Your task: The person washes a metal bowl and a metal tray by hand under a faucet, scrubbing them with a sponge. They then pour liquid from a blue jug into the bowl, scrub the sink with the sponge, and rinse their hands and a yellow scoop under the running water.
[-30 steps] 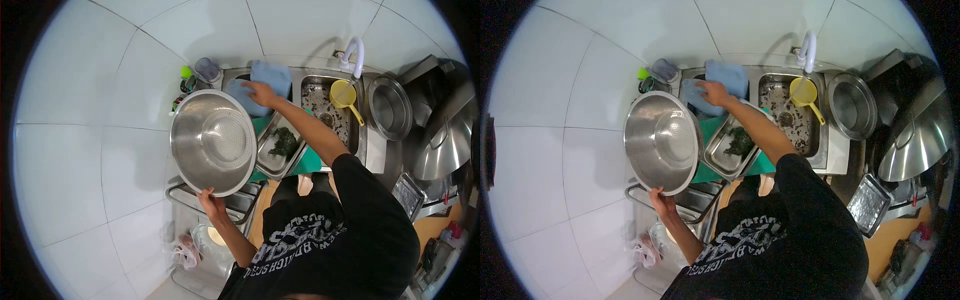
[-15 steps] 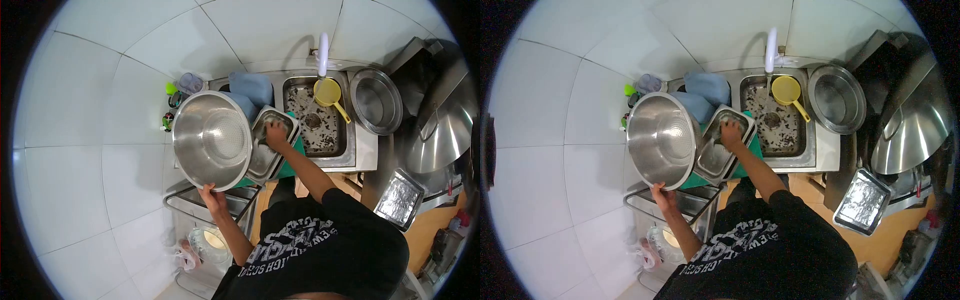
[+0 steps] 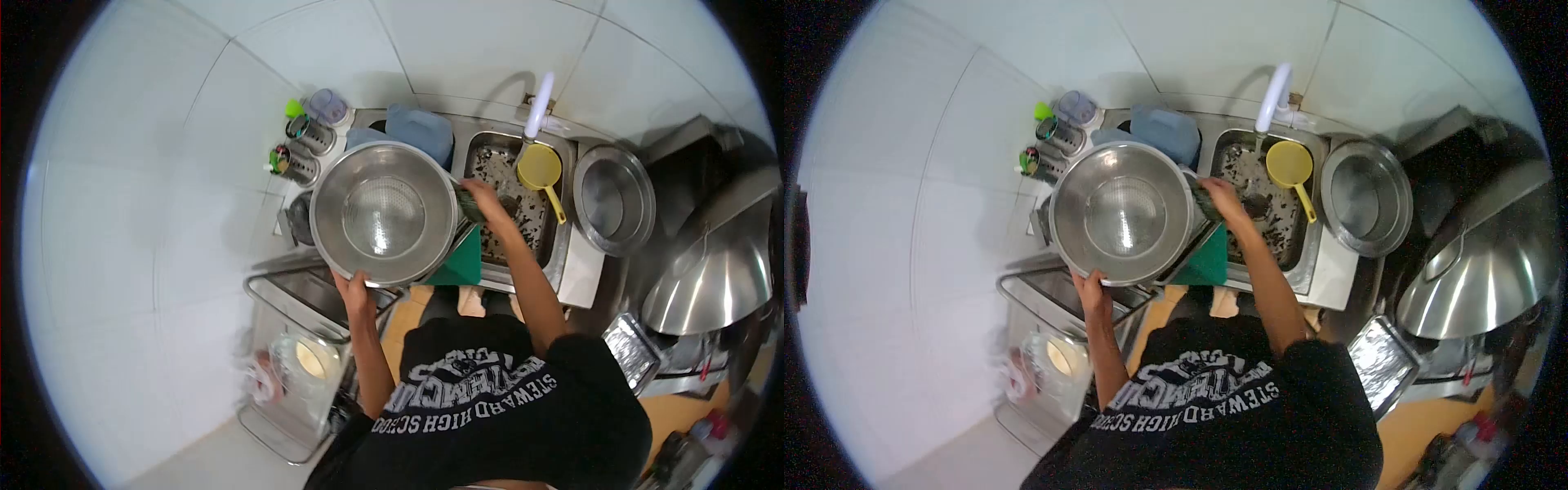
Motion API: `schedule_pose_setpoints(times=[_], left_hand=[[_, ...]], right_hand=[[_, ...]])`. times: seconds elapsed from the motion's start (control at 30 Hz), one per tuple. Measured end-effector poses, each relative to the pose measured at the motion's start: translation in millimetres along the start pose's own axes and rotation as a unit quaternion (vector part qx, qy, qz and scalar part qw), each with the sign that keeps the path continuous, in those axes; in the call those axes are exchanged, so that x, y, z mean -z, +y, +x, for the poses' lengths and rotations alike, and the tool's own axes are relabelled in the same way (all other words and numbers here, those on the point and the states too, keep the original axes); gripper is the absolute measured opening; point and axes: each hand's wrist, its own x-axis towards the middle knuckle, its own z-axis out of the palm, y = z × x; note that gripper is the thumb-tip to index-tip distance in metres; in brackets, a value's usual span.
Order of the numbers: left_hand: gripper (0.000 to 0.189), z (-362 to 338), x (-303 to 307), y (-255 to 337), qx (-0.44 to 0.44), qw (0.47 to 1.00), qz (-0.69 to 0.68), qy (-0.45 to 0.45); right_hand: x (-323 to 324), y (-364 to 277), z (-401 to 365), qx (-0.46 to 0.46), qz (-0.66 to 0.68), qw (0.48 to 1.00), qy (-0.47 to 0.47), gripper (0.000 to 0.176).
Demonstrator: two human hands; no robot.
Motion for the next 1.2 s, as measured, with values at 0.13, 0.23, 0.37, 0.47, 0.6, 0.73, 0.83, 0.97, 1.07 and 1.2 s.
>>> schedule_pose_setpoints(times=[0.13, 0.23, 0.37, 0.47, 0.6, 0.73, 0.83, 0.97, 1.07, 1.2], left_hand=[[0.076, 5, -22, -29, -0.023, 0.996, -0.062, -0.053], [0.076, -7, -50, -34, -0.060, 0.991, -0.094, -0.080], [0.065, -18, -78, -45, 0.055, 0.991, -0.118, -0.045], [0.065, -13, -87, -37, 0.060, 0.992, -0.105, -0.042], [0.067, -9, -72, -32, 0.105, 0.977, -0.180, -0.042], [0.074, -20, -78, -31, 0.133, 0.982, -0.119, -0.066], [0.067, -20, -91, -32, 0.021, 0.993, -0.062, -0.097], [0.061, 7, -69, -16, 0.060, 0.992, -0.105, -0.036], [0.067, -2, -65, -16, 0.042, 0.992, -0.066, -0.104], [0.065, -6, -88, -21, -0.050, 0.982, 0.016, -0.181]], right_hand=[[25, -58, -79, -0.020, 0.095, 0.992, -0.079, 0.038], [-11, -75, -78, 0.144, -0.074, 0.974, -0.158, 0.034], [-86, -20, -12, 0.220, -0.477, 0.851, 0.023, 0.064], [-101, 13, -31, 0.321, -0.575, 0.744, -0.110, 0.074], [-57, -33, -51, 0.309, -0.663, 0.658, -0.175, 0.070], [-85, -63, -15, 0.369, -0.547, 0.745, 0.099, 0.053], [-120, -43, -31, 0.432, -0.501, 0.750, -0.003, 0.051], [-80, -54, -56, 0.277, -0.664, 0.678, -0.148, 0.054], [-79, -88, -22, 0.310, -0.585, 0.747, 0.058, 0.048], [-115, -68, -25, 0.440, -0.404, 0.802, -0.021, 0.050]])
